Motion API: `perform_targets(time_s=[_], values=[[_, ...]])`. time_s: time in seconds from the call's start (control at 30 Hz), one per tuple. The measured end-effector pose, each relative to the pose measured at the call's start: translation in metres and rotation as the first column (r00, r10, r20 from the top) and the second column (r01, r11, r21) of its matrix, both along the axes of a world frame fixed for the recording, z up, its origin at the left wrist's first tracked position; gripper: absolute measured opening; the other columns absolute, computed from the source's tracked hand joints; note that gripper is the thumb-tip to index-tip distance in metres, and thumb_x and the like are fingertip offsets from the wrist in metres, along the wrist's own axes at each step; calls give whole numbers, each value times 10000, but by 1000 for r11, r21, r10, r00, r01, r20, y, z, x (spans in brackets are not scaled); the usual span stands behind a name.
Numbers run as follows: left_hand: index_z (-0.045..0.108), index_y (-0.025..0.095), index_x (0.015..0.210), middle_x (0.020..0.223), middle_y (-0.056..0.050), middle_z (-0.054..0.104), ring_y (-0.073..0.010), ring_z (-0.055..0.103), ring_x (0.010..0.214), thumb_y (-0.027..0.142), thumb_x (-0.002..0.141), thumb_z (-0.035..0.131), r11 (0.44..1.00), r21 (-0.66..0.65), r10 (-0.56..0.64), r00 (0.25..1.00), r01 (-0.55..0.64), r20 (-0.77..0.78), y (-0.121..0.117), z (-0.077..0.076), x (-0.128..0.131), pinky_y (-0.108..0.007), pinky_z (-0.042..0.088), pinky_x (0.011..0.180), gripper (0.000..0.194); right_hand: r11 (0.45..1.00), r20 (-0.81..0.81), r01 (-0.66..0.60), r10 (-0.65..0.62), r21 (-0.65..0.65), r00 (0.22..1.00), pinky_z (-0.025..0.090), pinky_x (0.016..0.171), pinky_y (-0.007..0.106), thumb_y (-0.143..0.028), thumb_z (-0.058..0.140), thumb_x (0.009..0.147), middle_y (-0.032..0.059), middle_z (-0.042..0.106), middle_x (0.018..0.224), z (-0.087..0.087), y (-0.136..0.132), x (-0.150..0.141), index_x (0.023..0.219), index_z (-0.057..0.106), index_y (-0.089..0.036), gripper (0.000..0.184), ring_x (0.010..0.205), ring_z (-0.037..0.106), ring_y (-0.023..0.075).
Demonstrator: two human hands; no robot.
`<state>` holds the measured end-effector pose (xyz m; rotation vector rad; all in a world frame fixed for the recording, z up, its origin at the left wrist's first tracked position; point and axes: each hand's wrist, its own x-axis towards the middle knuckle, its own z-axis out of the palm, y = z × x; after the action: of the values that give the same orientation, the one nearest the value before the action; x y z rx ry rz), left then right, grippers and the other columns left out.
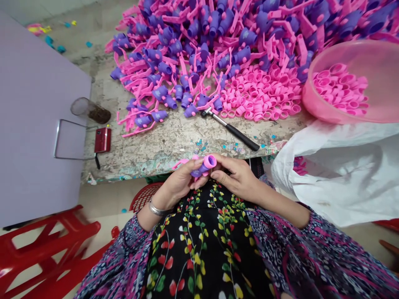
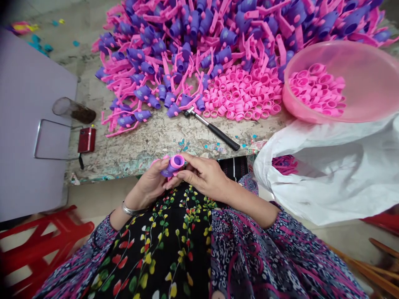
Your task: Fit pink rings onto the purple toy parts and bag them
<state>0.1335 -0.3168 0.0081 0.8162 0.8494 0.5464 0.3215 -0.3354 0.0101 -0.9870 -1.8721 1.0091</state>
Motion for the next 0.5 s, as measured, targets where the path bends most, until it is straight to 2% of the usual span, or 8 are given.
perform_targets(time_s=[0.17, 0.33, 0.5], values=[[543, 187, 627, 368, 55, 398, -74, 316, 330, 621, 794, 534, 1000, 1, -10, 1000, 10, 8, 0, 1, 2, -274, 207, 435, 465, 999, -38, -36, 35, -23, 999, 484, 674, 243, -464, 402, 1015, 28, 686, 841, 1, 0, -1, 1239, 631, -193, 420, 707, 619, 133], [542, 187, 601, 366, 48, 408, -78, 317, 347, 611, 810, 529, 999, 16, -38, 999, 37, 32, -1, 5, 2, -278, 220, 454, 473, 995, -108, -38, 29, -90, 994, 482, 661, 249, -430, 353, 1035, 21, 661, 787, 1, -3, -1, 1201, 655, -186, 423, 672, 600, 127], [521, 192, 574, 371, 41, 401, -86, 303, 360, 665, 798, 501, 998, 32, -56, 997, 57, -44, -2, 7, 2, -282, 210, 451, 524, 981, -177, -38, 4, -192, 984, 488, 641, 250, -469, 347, 1031, 15, 634, 750, 0, -5, -2, 1183, 674, -175, 465, 656, 575, 120]])
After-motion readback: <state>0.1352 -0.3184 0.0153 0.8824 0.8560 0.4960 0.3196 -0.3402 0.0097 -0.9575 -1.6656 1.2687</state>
